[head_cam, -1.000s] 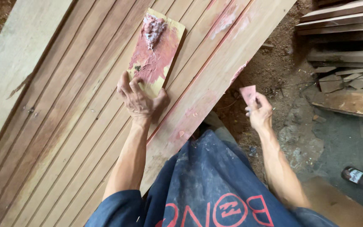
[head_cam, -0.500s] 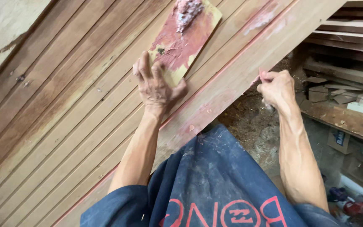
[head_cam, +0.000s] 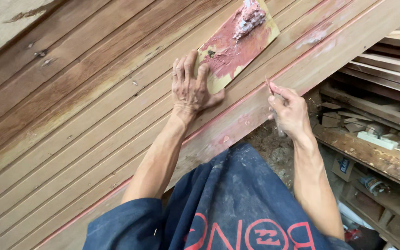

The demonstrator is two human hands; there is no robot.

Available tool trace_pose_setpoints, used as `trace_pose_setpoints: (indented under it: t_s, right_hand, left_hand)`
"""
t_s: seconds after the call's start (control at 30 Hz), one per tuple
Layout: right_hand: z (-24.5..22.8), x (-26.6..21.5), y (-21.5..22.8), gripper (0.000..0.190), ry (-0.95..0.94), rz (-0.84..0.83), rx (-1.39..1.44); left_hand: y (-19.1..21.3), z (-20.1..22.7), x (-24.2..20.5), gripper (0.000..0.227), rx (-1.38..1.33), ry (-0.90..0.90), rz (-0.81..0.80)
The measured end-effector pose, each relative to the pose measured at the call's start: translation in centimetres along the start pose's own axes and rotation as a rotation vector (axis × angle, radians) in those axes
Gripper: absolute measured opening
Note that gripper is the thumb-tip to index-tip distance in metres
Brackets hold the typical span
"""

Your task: The person applies pink filler into the grooves of a wooden panel using a putty knife and a smaller scraper. They repeatedly scoop filler from a board and spread it along the grooves, working across the panel surface.

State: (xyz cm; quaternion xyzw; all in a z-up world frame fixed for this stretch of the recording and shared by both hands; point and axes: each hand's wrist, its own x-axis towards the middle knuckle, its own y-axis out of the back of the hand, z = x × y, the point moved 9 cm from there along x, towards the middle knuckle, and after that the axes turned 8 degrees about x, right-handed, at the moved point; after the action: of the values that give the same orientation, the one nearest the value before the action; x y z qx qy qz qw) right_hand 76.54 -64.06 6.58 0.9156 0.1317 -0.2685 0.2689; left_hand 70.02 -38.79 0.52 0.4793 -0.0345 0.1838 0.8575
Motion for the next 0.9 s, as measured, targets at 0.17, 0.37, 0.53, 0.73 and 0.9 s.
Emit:
trace_pose_setpoints:
  t_s: [0.17, 0.37, 0.53, 0.73, 0.9]
  right_hand:
    - [-0.1, 2.5, -1.2, 0.038, -0.21, 0.06, -0.234]
    - [0.8, 3.9, 0.3, 0.038, -0.178, -0.085, 0.046]
    - [1.9, 3.8, 3.0, 0.037, -0.166, -0.205, 0.165]
    - [-0.8, 4.5, 4.1, 0.054, -0.012, -0.322, -0.067]
    - [-5.7, 6.3, 2.9, 0.053, 0.519, -0.44, -0.977]
  left_hand:
    - [-1.2, -0.6, -0.3, 0.069, 0.007, -0.004, -0.079]
    - [-2.4, -1.0, -0.5, 0.071, 0.024, -0.002, -0.121]
    - [-2.7, -0.9, -0.7, 0.071, 0.015, 0.012, -0.133]
    - [-2.2, -0.9, -0.4, 0.072, 0.019, 0.04, -0.142]
    - [-1.6, -0.2, -0.5, 0.081, 0.102, 0.038, -0.084]
